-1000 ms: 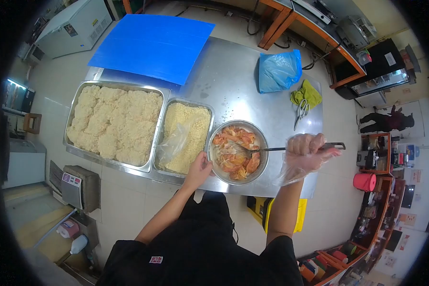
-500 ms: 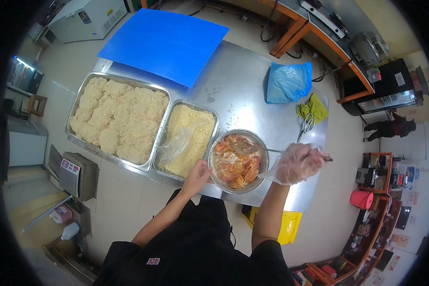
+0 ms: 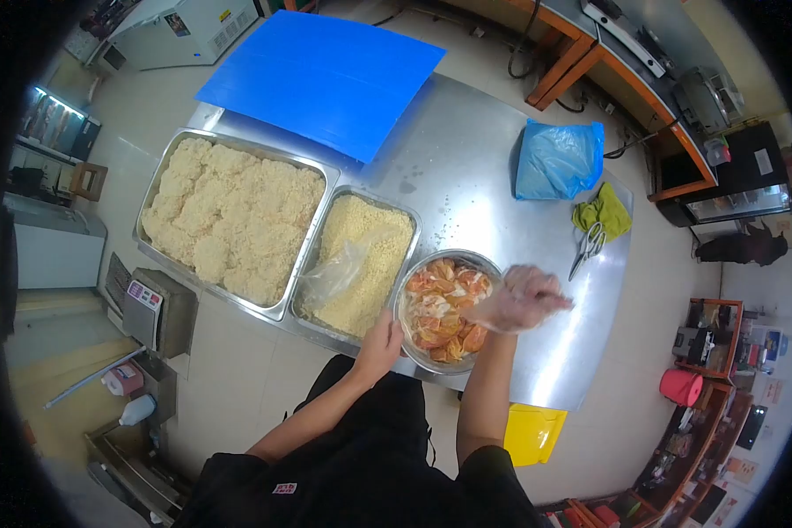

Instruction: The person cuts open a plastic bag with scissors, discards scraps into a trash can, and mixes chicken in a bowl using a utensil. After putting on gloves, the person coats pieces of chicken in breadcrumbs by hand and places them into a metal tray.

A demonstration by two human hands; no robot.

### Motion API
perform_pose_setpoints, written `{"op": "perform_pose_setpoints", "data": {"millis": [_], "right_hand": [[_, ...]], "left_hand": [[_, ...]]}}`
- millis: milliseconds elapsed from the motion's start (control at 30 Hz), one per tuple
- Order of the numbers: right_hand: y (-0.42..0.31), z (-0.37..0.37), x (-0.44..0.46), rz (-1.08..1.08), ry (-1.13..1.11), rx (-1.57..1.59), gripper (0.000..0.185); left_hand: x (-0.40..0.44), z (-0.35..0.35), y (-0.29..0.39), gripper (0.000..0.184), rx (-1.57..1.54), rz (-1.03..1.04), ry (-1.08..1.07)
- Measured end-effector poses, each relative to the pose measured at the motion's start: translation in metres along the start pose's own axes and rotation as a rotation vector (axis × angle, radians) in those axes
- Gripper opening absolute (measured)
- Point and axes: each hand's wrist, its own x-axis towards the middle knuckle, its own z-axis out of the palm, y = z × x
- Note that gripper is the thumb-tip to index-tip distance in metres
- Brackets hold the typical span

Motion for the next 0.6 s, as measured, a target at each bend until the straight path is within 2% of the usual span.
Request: {"op": "perform_pose_setpoints", "data": {"millis": [67, 167, 300, 333, 400, 467, 600], "right_hand": [[0.006, -0.001, 0.015, 0.187, 0.175, 0.045, 0.057], [0.012, 0.006, 0.045, 0.460, 0.082, 0.158, 0.057], [0.020, 0.000, 0.058, 0.691, 0.008, 0.206, 0.059], [0.021, -0.003, 0.057, 0.738, -0.028, 0.231, 0.059], [0.014, 0.001, 0.047, 0.798, -0.035, 0.243, 0.059], [0.007, 0.004, 0.040, 0.828, -0.104, 0.301, 0.060], [-0.038, 0.006, 0.034, 0.695, -0.268, 0.242, 0.062]], "left_hand": [[0.000, 0.003, -0.008, 0.019, 0.048, 0.039, 0.023], [0.000, 0.006, -0.002, 0.015, 0.093, 0.091, 0.086], [-0.002, 0.007, 0.003, 0.019, -0.020, -0.023, 0.068], [-0.002, 0.007, 0.002, 0.018, 0.024, 0.044, 0.095], [-0.002, 0.008, -0.003, 0.016, 0.112, 0.178, 0.151], [-0.002, 0.008, -0.004, 0.017, 0.099, 0.188, 0.145], [-0.002, 0.006, -0.004, 0.018, 0.085, 0.174, 0.127]]}}
